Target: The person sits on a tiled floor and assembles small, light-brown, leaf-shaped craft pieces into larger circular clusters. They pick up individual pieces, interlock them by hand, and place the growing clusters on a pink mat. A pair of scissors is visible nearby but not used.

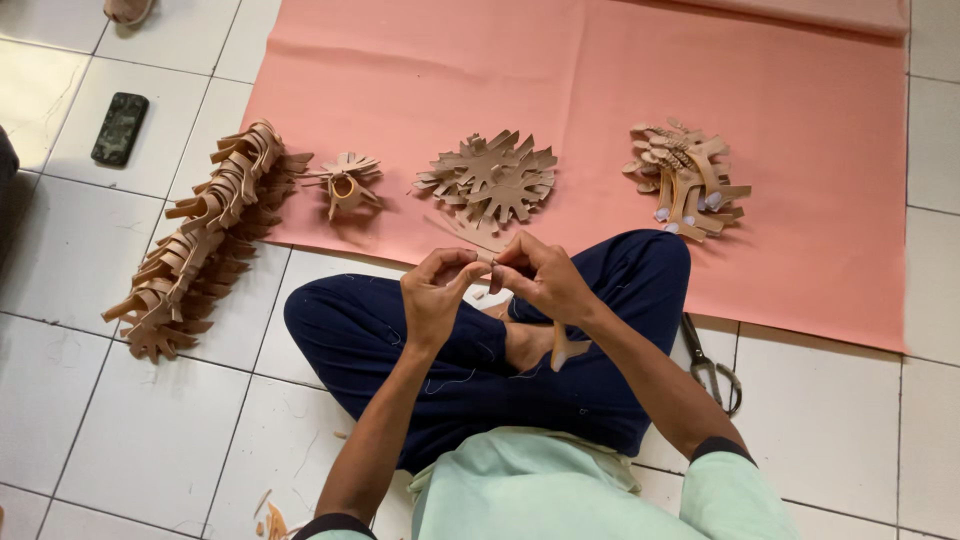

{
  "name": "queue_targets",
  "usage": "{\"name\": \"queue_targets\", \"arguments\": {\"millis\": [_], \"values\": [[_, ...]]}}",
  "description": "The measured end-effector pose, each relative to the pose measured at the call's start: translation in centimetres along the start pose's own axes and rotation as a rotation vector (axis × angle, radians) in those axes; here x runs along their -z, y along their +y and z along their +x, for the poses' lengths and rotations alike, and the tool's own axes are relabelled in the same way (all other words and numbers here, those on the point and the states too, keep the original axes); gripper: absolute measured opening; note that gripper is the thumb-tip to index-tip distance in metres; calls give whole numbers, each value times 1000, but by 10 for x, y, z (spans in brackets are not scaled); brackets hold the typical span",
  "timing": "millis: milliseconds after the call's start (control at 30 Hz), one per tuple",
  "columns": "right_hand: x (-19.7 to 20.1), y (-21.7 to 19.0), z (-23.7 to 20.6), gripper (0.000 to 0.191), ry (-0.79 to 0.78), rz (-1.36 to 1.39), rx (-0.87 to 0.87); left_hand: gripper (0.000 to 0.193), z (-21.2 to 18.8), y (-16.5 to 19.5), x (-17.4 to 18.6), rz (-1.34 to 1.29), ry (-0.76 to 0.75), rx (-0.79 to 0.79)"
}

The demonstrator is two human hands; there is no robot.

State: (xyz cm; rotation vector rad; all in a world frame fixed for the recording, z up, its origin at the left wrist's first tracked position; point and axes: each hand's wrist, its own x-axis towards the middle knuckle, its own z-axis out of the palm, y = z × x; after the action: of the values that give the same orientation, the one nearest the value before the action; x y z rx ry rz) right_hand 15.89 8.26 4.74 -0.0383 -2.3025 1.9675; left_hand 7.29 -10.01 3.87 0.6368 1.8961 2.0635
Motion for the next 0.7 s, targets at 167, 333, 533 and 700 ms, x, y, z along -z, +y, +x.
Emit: {"name": "queue_targets", "arguments": {"millis": [167,333,533,700], "values": [[1,2,6,16,-17,135,-57,18,1,4,0,199,-13,-305],[-8,3,8,18,84,-95,39,17,6,10,4,270,-66,-199],[-9,1,6,25,58,-401,234,26,12,21,11,281,-160,-76],[5,0,5,23,-87,-441,334,28,18,34,24,355,-321,-86]]}}
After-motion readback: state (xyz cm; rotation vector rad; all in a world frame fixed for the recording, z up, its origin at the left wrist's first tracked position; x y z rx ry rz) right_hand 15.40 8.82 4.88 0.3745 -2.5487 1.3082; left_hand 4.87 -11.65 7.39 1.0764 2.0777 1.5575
